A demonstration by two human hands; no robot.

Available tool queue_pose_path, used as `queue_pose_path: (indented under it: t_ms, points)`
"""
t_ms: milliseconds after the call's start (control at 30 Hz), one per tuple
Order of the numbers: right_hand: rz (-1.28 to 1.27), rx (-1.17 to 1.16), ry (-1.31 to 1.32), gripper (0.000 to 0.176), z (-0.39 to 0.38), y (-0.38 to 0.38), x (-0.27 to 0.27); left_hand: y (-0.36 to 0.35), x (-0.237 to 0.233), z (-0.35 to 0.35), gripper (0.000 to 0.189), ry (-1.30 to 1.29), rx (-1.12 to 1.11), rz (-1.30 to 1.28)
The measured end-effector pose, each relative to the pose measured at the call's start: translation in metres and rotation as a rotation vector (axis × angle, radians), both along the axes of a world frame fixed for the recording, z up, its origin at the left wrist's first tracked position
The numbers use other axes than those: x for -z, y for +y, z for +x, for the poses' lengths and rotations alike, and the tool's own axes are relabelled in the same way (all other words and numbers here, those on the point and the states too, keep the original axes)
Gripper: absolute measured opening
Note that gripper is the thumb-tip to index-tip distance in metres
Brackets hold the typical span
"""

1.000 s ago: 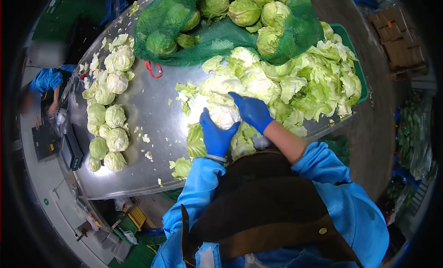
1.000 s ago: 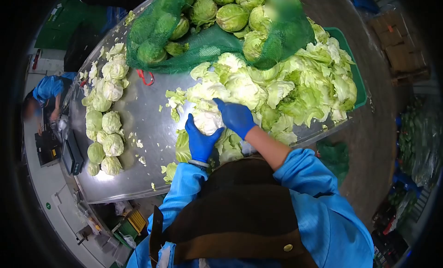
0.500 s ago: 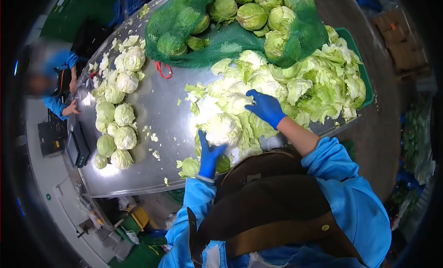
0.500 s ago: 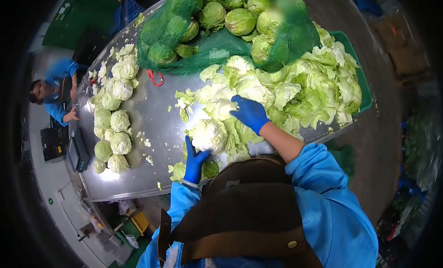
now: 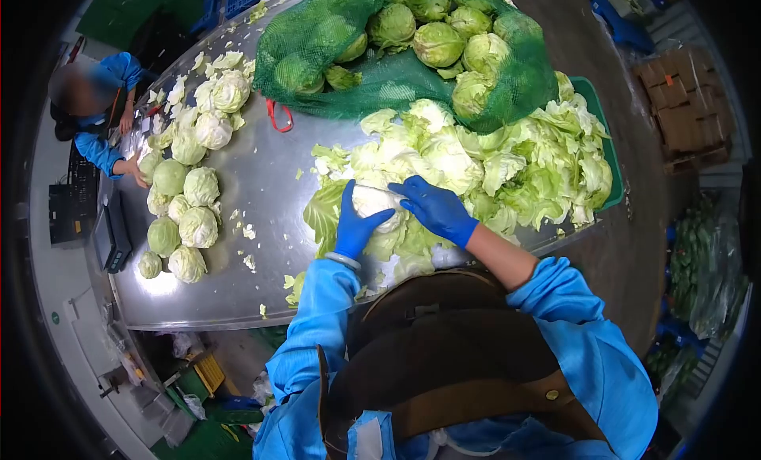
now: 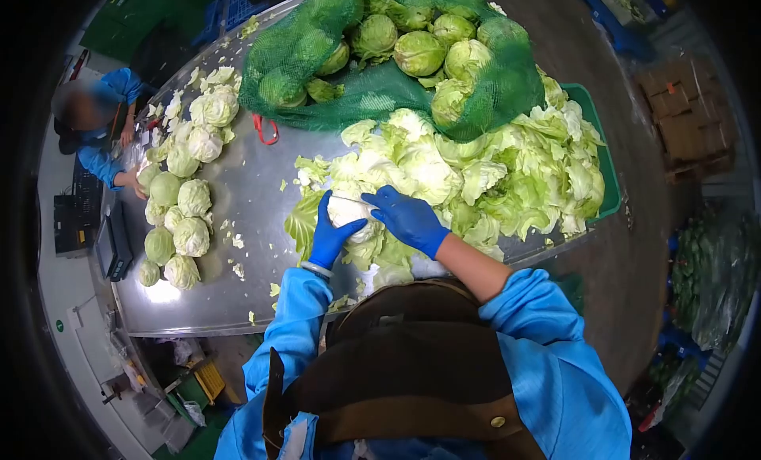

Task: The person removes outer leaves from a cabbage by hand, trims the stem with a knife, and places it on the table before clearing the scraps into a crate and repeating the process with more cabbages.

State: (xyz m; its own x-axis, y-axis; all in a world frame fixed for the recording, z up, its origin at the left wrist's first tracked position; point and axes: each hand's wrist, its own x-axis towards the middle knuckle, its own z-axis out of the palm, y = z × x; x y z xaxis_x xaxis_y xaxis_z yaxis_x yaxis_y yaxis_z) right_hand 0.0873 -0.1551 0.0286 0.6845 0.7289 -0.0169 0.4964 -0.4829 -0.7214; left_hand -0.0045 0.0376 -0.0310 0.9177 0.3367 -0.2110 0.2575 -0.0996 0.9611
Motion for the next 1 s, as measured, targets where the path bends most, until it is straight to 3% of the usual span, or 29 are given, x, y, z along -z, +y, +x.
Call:
queue_pose_path:
  t_ms: [67,200,333,367,467,500,600,733,767,867,933,967,1000]
  points:
    - [-0.04,0.05,-0.021,0.038,0.002,0.013,0.004,0.002,-0.014,0.004,0.11,0.06,-0.01,-0.109]
    - [-0.216,0.017,-0.059,0.035,0.013,0.037,-0.001,0.001,-0.002,0.001,0.113,0.029,-0.028,-0.086]
    - [-0.154,0.188,-0.065,0.033,0.043,0.046,0.029,-0.006,-0.011,-0.002,0.112,0.02,0.05,0.176]
    - [-0.202,0.14,0.003,0.035,0.05,0.041,0.033,-0.011,-0.01,-0.008,0.114,-0.045,0.058,0.179]
    - [0.127,-0.009,0.13,0.043,0.038,0.037,0.057,-0.008,-0.002,-0.029,0.116,-0.117,0.061,0.097]
    - [0.029,0.062,0.411,0.055,0.032,0.039,0.03,-0.007,-0.001,-0.034,0.116,-0.115,0.047,0.043]
    - [0.169,0.039,0.373,0.062,0.022,0.038,0.03,-0.002,-0.004,-0.037,0.115,-0.089,0.056,0.004]
    - [-0.187,0.164,0.173,0.051,0.032,0.059,0.012,0.001,-0.01,-0.031,0.113,-0.063,0.135,0.058]
    - [-0.157,0.188,0.019,0.045,0.034,0.065,0.031,-0.002,-0.01,-0.03,0.113,-0.074,0.142,0.088]
    - [-0.044,0.219,0.176,0.048,0.045,0.065,0.044,0.0,-0.013,-0.024,0.113,-0.099,0.131,0.036]
    - [0.173,0.113,0.133,0.051,0.028,0.059,0.049,0.007,0.0,-0.035,0.116,-0.115,0.152,-0.038]
    - [0.213,0.061,0.066,0.052,0.021,0.056,0.049,0.005,0.0,-0.039,0.118,-0.101,0.119,-0.192]
    - [0.247,0.013,0.016,0.052,0.02,0.053,0.047,0.01,0.003,-0.04,0.118,-0.127,0.175,0.002]
